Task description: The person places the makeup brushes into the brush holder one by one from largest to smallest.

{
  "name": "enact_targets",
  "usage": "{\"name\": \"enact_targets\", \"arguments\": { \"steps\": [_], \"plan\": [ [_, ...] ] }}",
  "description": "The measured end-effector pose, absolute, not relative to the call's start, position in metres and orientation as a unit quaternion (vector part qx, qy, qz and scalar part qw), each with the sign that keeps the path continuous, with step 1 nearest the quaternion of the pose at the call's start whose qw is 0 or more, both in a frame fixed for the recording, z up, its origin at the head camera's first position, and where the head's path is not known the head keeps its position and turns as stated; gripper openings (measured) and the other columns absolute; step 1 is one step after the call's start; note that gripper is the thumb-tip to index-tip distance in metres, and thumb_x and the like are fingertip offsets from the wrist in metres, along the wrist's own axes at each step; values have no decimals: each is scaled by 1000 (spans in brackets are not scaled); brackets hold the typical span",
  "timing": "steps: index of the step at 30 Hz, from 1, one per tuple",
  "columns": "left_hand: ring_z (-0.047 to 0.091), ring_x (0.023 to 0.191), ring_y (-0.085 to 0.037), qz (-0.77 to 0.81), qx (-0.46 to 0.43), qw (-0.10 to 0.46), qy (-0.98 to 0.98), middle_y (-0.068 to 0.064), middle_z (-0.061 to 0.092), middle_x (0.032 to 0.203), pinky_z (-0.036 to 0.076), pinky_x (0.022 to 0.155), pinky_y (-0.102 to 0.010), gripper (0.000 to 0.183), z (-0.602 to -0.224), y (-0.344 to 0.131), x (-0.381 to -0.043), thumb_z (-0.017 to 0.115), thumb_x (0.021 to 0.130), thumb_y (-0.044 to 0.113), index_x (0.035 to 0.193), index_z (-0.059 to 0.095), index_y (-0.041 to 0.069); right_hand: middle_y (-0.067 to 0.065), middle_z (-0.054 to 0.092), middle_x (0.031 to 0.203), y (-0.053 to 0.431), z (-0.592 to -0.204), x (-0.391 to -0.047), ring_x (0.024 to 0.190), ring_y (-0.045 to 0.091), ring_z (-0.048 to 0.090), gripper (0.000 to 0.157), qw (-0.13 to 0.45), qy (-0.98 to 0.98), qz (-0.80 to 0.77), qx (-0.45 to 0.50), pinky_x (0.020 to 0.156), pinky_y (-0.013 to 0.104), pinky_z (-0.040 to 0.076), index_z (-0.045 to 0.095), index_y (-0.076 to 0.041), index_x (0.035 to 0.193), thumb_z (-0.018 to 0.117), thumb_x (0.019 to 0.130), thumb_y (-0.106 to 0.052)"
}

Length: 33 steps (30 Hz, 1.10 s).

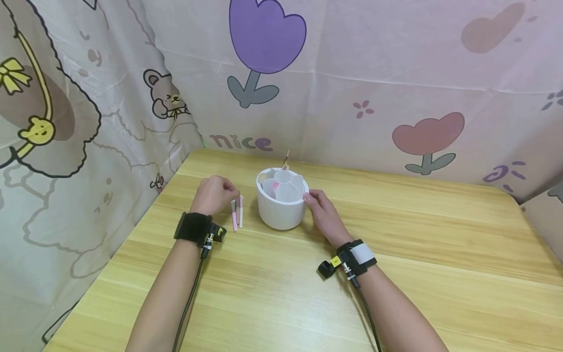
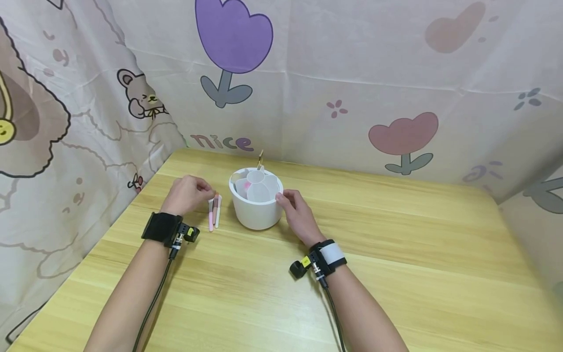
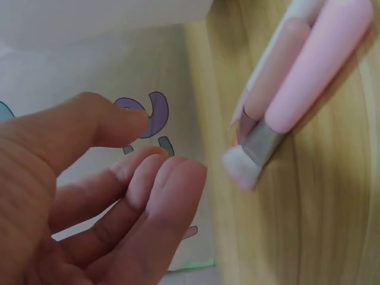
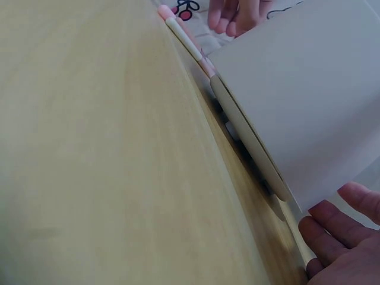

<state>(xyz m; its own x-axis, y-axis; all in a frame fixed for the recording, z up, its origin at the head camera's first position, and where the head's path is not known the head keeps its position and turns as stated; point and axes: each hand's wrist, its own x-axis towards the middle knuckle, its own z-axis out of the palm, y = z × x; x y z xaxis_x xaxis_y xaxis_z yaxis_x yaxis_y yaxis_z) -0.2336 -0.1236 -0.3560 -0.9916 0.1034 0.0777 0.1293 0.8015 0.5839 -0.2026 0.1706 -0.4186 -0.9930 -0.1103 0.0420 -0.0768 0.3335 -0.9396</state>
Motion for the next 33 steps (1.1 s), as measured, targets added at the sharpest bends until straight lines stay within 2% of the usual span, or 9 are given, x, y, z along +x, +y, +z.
{"name": "enact_targets", "arguments": {
  "steps": [10,18,33],
  "plan": [
    [50,56,-18,-305,-31,-23,-952,-7,65,72,38,47,-25,24,-363,-127,-234,70,85,31,80,70,8,6,49,138,171,-419,-202,131,22,40,67,13,816,-575,-55,111,46,29,47,-13,134,42,92,-65],
    [52,65,-22,-301,-16,-52,-952,-8,66,76,40,56,-31,34,-365,-128,-235,73,81,41,77,71,8,7,49,137,171,-418,-202,131,23,41,65,14,815,-577,-57,111,46,29,47,-12,133,42,93,-63],
    [59,61,-22,-300,-3,-76,-951,-6,67,66,41,57,-31,29,-370,-128,-237,75,80,36,75,70,8,5,49,137,171,-417,-202,131,22,40,65,16,812,-580,-56,111,46,29,47,-13,133,43,92,-64]
  ]
}}
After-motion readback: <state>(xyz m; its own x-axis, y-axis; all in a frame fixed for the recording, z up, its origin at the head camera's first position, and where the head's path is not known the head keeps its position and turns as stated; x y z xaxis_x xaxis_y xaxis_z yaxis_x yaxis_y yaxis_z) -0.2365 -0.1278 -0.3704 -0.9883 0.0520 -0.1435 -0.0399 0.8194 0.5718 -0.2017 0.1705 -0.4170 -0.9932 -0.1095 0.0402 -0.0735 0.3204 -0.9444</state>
